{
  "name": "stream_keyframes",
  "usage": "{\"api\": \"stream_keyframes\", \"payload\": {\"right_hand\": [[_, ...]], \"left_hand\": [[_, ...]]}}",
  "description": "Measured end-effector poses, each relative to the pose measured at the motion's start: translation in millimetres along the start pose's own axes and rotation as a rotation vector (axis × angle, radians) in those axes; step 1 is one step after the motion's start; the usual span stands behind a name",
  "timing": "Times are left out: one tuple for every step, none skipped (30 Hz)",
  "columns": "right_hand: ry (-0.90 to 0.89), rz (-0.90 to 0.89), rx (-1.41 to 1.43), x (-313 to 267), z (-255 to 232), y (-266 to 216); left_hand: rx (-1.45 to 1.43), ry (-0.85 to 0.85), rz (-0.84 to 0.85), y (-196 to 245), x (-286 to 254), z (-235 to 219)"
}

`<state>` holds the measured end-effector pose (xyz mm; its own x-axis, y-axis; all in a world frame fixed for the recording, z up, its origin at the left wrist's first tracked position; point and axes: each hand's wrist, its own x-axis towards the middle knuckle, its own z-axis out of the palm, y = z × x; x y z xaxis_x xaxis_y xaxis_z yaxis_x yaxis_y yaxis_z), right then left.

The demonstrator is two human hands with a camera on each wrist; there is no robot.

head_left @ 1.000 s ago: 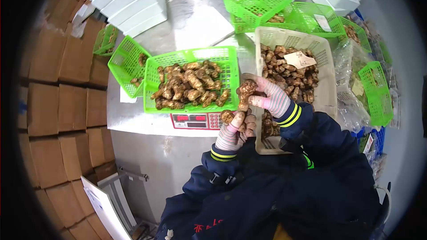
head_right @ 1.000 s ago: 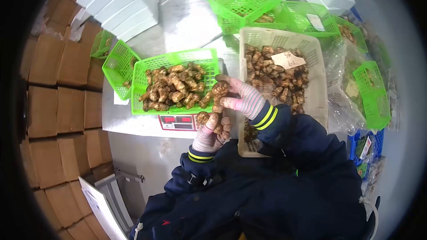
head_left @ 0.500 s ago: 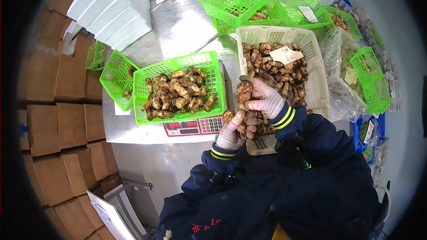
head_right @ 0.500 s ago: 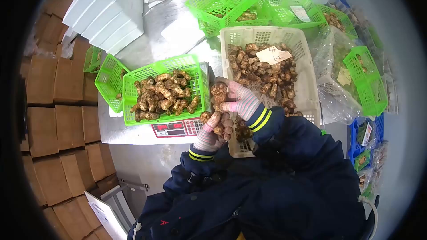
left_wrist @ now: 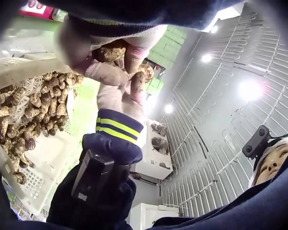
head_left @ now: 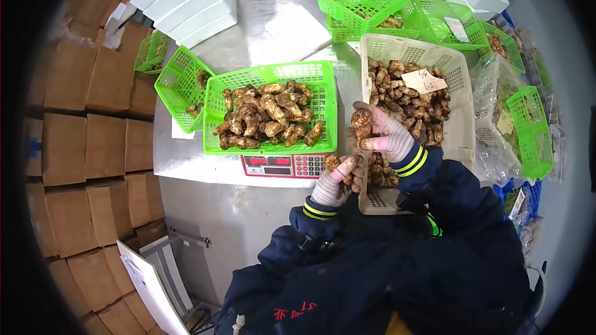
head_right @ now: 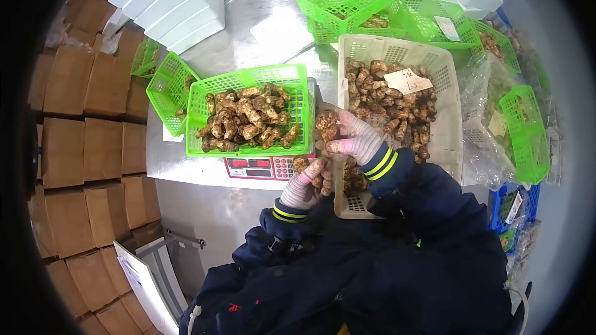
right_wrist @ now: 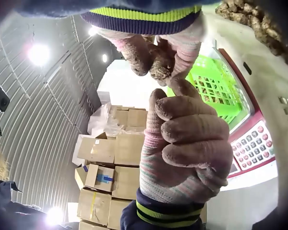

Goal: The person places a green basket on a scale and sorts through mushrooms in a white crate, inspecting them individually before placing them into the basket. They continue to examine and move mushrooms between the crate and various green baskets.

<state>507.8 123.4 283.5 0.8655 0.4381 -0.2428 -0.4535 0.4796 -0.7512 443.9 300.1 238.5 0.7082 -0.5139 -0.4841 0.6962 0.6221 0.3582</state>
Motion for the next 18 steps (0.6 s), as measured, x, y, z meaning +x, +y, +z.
{"api": "stream_keyframes", "payload": {"right_hand": [[0.003,0.035,-0.03,-1,2,-5],[0.007,0.069,-0.062,-2,5,-9],[-0.004,0.089,-0.055,-2,8,-14],[0.003,0.084,-0.06,0,3,-10],[-0.008,0.078,-0.115,3,-7,-3],[-0.016,0.07,-0.169,2,-16,2],[-0.012,0.015,-0.117,2,-13,3],[0.007,-0.008,-0.294,0,-14,1],[0.011,-0.039,-0.362,-4,-11,-1],[0.013,-0.069,-0.426,-10,-4,-3],[0.059,-0.146,-0.496,-15,1,-2],[0.066,-0.149,-0.494,-20,4,-4],[0.06,-0.082,-0.666,-26,8,-9],[0.055,-0.014,-0.837,-31,18,-19],[0.111,0.044,-0.947,-40,32,-34],[0.162,-0.031,-0.936,-45,34,-37],[0.222,-0.133,-0.95,-52,23,-33],[0.283,-0.235,-0.962,-60,11,-31]], "left_hand": [[-0.021,-0.02,0.008,1,-1,1],[-0.021,-0.02,0.01,2,-2,0],[-0.032,-0.016,0.008,2,-2,-3],[-0.043,-0.019,0.003,2,0,-4],[-0.043,-0.032,0.01,4,0,-4],[-0.021,-0.015,0.026,6,-2,-4],[-0.004,0.004,0.068,9,-4,2],[0.013,0.024,0.113,12,-5,8],[-0.005,-0.016,0.149,16,-3,9],[-0.019,-0.026,0.215,19,-1,10],[-0.059,-0.061,0.221,21,0,13],[-0.098,-0.095,0.227,23,2,17],[-0.094,-0.098,0.222,25,4,23],[-0.137,-0.13,0.186,27,7,30],[-0.18,-0.162,0.149,27,9,34],[-0.174,-0.165,0.142,25,11,37],[-0.198,-0.155,0.134,22,14,40],[-0.222,-0.144,0.125,19,16,43]]}}
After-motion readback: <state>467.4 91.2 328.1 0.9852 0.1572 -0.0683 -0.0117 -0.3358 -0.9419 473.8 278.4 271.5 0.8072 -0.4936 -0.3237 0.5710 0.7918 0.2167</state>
